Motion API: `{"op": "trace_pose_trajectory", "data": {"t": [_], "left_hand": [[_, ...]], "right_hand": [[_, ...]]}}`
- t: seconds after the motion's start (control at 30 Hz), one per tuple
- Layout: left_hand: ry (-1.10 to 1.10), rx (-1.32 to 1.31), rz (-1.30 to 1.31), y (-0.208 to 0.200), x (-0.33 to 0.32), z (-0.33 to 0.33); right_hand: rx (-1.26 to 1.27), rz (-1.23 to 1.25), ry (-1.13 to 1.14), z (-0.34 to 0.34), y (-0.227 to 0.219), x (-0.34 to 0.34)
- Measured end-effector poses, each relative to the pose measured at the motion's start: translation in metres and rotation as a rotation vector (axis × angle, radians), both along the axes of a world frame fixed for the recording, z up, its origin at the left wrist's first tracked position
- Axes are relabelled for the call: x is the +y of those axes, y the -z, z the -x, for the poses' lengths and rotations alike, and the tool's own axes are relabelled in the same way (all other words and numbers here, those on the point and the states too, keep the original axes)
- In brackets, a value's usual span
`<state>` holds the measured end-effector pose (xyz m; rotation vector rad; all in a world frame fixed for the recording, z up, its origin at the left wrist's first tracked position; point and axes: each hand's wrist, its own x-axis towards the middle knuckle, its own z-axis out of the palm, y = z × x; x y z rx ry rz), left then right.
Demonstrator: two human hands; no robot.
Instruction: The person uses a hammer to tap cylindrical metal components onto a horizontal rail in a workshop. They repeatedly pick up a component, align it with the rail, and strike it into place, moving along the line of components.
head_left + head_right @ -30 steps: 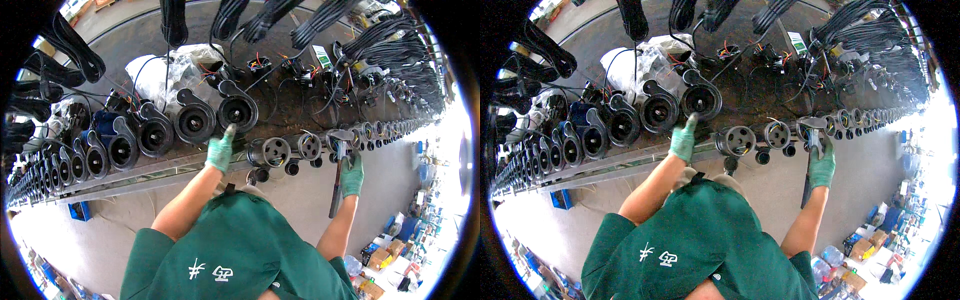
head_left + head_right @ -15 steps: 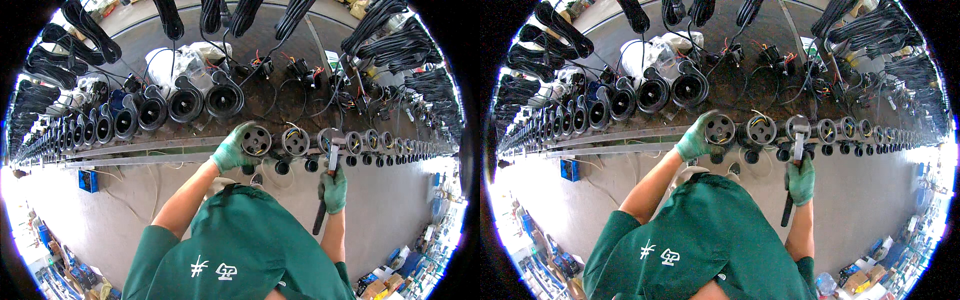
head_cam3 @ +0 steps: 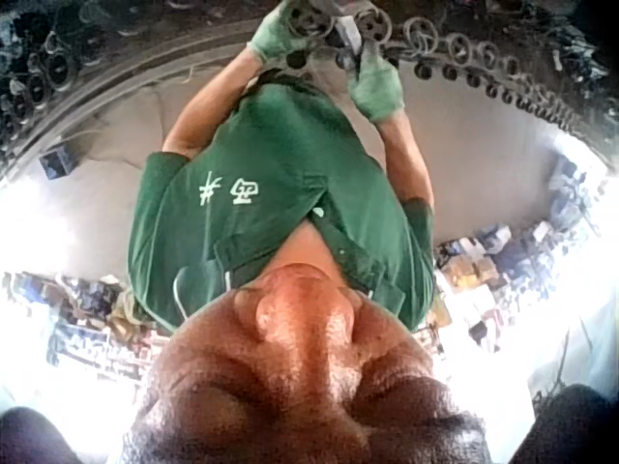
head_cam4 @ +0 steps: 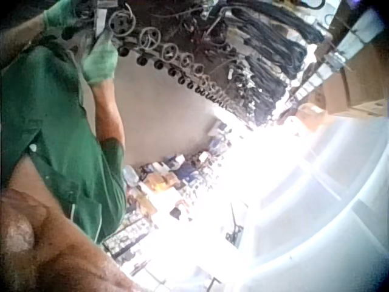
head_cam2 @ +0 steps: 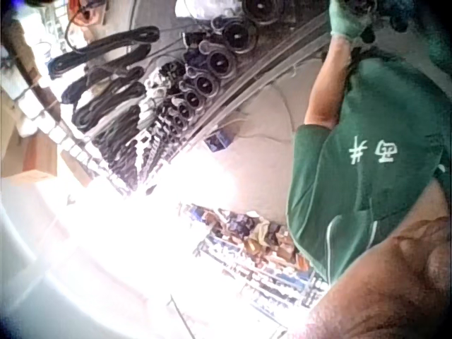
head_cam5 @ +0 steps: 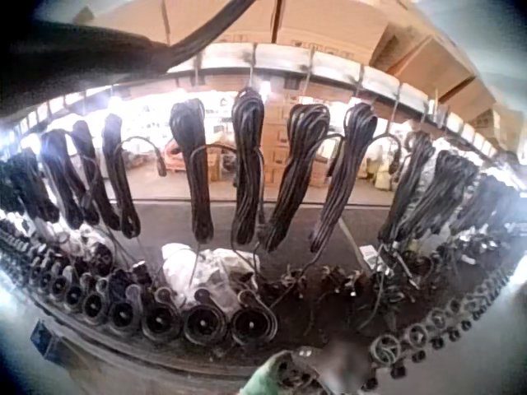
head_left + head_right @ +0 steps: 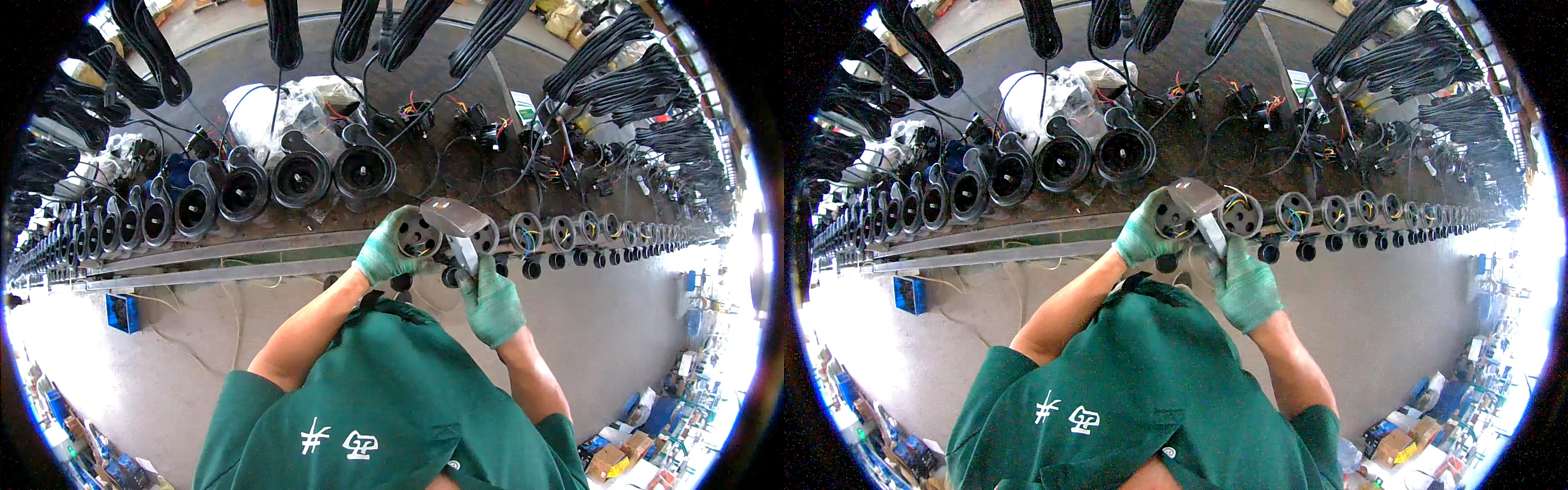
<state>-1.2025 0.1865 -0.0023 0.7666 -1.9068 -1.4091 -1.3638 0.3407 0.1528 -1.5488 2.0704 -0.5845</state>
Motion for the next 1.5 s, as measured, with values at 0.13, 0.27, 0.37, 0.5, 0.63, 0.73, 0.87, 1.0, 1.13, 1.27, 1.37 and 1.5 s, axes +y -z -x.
{"op": "trace_pose_trajectory", "data": {"t": [0.13,0.27,0.37,0.5,0.63,0.73,0.87,1.0,1.13,1.27,1.37,1.5], "left_hand": [[0.023,0.084,-0.013,0.009,0.001,0.004],[0.027,0.068,0.005,0.014,-0.001,0.003],[-0.026,0.005,0.075,0.002,-0.002,0.000],[-0.040,0.031,0.102,0.006,-0.001,0.001],[-0.030,0.075,0.018,0.012,0.002,0.003],[-0.021,0.014,0.073,0.013,-0.001,0.000],[-0.023,0.008,0.006,0.015,0.000,0.004],[-0.019,0.164,-0.117,0.033,0.003,0.007],[0.007,0.103,-0.022,0.023,0.002,0.005],[-0.015,0.067,-0.076,0.014,0.001,0.005],[-0.045,0.025,0.013,0.022,-0.001,0.004],[0.008,0.198,-0.191,0.041,0.004,0.011]], "right_hand": [[0.112,-0.377,-0.026,0.006,0.037,-0.009],[0.038,-0.225,0.013,0.015,0.031,-0.009],[-0.049,-0.115,0.115,-0.006,-0.013,-0.011],[0.047,-0.061,0.074,-0.013,0.003,-0.009],[0.167,-0.418,-0.024,0.012,0.042,-0.020],[0.150,-0.359,-0.031,0.012,0.015,-0.027],[0.045,-0.113,0.061,-0.008,-0.017,-0.021],[0.165,-0.410,-0.021,-0.004,0.016,-0.026],[0.186,-0.398,-0.090,0.011,0.023,-0.030],[0.178,-0.286,-0.022,0.006,0.004,-0.028],[0.002,-0.135,0.103,-0.006,-0.012,-0.025],[0.166,-0.424,-0.011,0.006,0.039,-0.031]]}}
